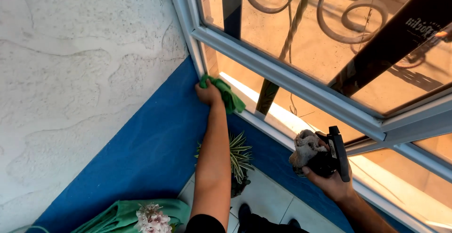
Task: Cleaning a glass window using a spray bottle and cloths.
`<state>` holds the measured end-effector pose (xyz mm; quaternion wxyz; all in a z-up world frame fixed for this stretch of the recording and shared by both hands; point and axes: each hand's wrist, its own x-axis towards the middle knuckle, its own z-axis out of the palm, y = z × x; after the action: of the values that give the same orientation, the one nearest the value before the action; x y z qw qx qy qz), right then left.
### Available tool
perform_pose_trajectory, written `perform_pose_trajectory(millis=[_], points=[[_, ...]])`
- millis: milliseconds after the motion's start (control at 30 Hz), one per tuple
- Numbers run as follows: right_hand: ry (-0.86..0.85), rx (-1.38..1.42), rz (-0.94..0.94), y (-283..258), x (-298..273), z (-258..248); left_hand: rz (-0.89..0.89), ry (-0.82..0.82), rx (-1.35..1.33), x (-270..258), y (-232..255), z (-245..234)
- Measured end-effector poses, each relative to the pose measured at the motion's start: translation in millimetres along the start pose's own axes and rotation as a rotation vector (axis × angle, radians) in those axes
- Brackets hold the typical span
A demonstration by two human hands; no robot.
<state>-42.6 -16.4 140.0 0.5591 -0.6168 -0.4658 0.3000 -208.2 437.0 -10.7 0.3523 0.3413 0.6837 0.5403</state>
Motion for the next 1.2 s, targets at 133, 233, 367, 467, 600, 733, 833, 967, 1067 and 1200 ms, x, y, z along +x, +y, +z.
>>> perform_pose_trajectory(millis=[133, 233, 367, 467, 600, 733, 833, 967, 1067, 1200], points=[[0.023, -0.043, -0.116, 1.9, -3.5, -3.3, 0.101, -0.034, -0.254, -41.9, 118.9, -33.4], [0.024, -0.049, -0.1, 6.3, -9.8, -3.8, 0.212, -0.073, -0.434, -76.3, 169.7, -62.5], [0.072, -0.073, -0.035, 8.2, -7.7, -8.9, 0.494, -0.072, -0.429, -97.2, 133.8, -47.6], [0.098, -0.051, 0.058, 19.8, -9.8, -18.0, 0.545, -0.032, -0.3, -94.6, 57.4, -24.5], [0.085, -0.084, 0.042, 4.7, -12.9, -16.8, 0.387, -0.004, -0.15, -61.0, -35.1, 0.8], [0.072, -0.056, -0.083, 2.4, -17.5, -10.9, 0.189, -0.029, -0.059, -63.1, -12.8, -4.4], [0.03, -0.039, -0.066, 0.1, -21.3, -8.9, 0.071, -0.089, -0.171, -101.7, 55.5, -26.4], [0.035, -0.043, -0.135, -4.6, -28.8, -13.2, 0.35, -0.194, -0.399, -155.4, 126.7, -54.9], [0.053, -0.008, -0.131, -3.4, -29.8, -15.6, 0.531, -0.23, -0.428, -180.2, 122.3, -58.2], [0.079, -0.082, -0.042, 7.1, -33.4, -24.1, 0.585, -0.216, -0.291, -198.0, 43.8, -44.0]])
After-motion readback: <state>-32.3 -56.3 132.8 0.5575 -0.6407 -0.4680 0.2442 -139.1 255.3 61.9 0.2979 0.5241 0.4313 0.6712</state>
